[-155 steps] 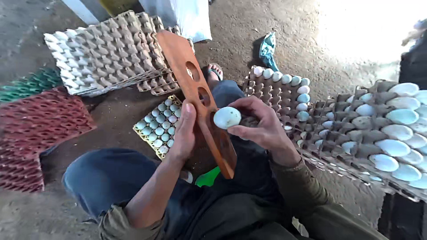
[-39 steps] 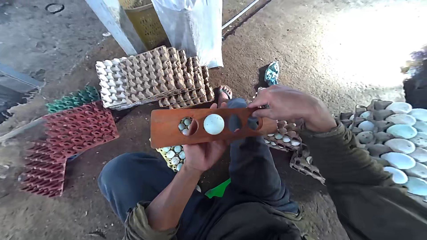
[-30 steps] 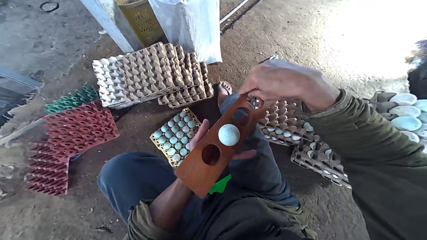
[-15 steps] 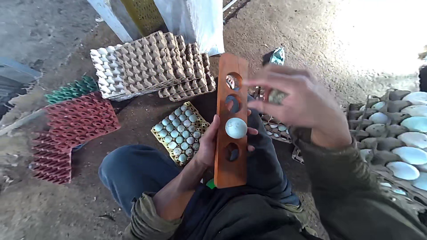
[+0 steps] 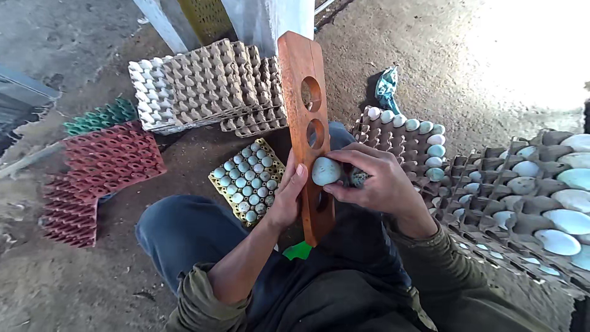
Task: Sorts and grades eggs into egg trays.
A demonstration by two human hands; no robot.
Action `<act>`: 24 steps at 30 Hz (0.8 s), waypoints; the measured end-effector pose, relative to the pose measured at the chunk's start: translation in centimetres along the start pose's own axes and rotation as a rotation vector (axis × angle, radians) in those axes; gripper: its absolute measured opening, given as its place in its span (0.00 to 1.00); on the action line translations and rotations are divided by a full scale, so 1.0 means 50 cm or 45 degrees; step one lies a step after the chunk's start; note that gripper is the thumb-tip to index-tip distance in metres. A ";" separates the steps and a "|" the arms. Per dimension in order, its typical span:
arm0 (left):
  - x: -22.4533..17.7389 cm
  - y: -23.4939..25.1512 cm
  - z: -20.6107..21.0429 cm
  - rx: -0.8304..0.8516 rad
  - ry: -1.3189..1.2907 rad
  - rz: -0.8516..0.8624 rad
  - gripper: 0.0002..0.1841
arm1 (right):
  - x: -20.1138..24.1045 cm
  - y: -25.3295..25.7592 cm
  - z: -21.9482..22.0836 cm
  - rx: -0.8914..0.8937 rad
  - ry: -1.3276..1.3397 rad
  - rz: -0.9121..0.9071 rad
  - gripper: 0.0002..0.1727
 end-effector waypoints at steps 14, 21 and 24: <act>-0.011 0.003 -0.028 -0.004 0.055 0.122 0.34 | -0.049 -0.060 0.036 -0.109 1.109 0.082 0.27; -0.030 0.016 -0.055 -0.004 -0.047 0.148 0.39 | -0.073 -0.100 0.054 0.021 1.958 -0.016 0.25; -0.036 0.022 -0.060 -0.003 0.010 0.155 0.37 | -0.083 -0.110 0.056 0.056 2.147 -0.095 0.29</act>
Point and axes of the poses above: each hand's wrist, its own y-axis towards the middle knuckle, its own z-axis out of the palm, x = y × z, the point moved 3 cm from there along y, towards the middle knuckle, and after that the axes turned 10 degrees about x, right-handed, at the moved point
